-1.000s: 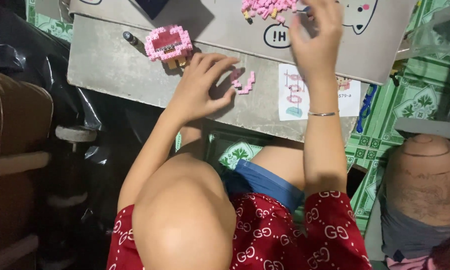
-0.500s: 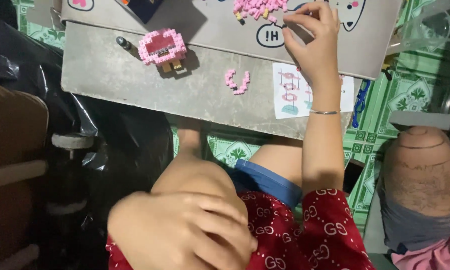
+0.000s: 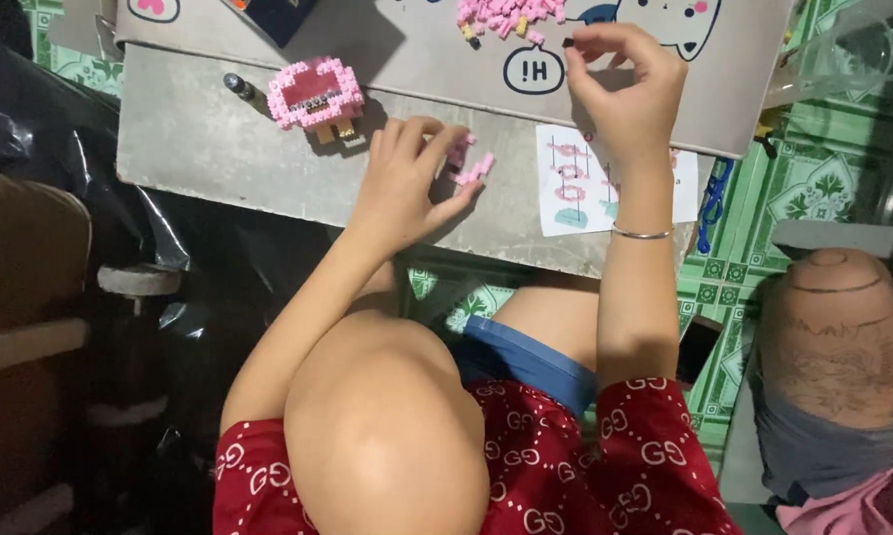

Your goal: Assembling a small structure using pink and yellow interlocking toy blocks while following an instruction sheet.

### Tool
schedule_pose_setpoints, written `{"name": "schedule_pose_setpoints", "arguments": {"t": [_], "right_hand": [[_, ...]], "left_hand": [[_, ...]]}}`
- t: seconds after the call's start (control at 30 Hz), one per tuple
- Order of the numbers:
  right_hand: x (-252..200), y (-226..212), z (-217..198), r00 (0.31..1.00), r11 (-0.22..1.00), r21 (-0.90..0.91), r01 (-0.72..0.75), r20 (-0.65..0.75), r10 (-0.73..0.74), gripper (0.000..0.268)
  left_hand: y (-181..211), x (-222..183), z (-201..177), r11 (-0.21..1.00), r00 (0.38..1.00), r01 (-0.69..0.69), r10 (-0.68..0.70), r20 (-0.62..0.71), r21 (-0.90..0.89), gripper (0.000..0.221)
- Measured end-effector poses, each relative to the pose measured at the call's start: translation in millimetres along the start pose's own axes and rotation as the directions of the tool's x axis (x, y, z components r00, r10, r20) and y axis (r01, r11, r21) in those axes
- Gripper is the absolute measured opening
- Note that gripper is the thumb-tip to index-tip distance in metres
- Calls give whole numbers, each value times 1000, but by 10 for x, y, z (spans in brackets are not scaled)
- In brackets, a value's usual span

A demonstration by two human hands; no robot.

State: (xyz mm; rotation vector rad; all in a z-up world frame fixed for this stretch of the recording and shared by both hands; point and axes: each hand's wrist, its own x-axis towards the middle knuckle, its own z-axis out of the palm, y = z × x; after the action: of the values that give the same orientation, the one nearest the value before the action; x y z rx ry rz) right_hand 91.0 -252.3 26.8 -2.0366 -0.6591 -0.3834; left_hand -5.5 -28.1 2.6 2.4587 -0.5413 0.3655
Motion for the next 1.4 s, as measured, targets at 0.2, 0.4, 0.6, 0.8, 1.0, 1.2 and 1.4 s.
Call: {"name": "schedule_pose_setpoints", "arguments": {"t": [0.2, 0.4, 0.6, 0.8, 1.0, 1.2, 1.4], "right_hand": [[-145, -402, 66, 893, 955, 124, -270, 404, 200, 9], [-270, -376, 162, 926, 986, 85, -141, 363, 101, 13], [-286, -347, 170, 926, 990, 72, -122, 369, 87, 12], [-280, -326, 172, 922, 989, 60, -138, 373, 106, 12], [-280, -351, 171, 922, 988, 66, -143, 373, 109, 11], [-276, -342, 176, 920, 992, 40, -122, 379, 98, 9], [-230, -402, 164, 906, 998, -40, -55, 417, 67, 8]], "left_hand": [[-79, -26, -44, 980, 993, 27, -3, 119, -197, 39], [-100, -42, -6, 974, 1000, -1, 6, 19, -226, 33], [-101, -46, 7, 974, 1000, 6, -2, 14, -225, 31], [-99, -32, -20, 973, 1000, 6, 0, 28, -230, 30], [-104, -44, -16, 971, 1000, 6, -1, 21, -240, 31], [-86, -24, -43, 970, 1000, 7, -1, 28, -241, 29], [-91, -30, -43, 968, 999, 16, -8, 35, -252, 29]]}}
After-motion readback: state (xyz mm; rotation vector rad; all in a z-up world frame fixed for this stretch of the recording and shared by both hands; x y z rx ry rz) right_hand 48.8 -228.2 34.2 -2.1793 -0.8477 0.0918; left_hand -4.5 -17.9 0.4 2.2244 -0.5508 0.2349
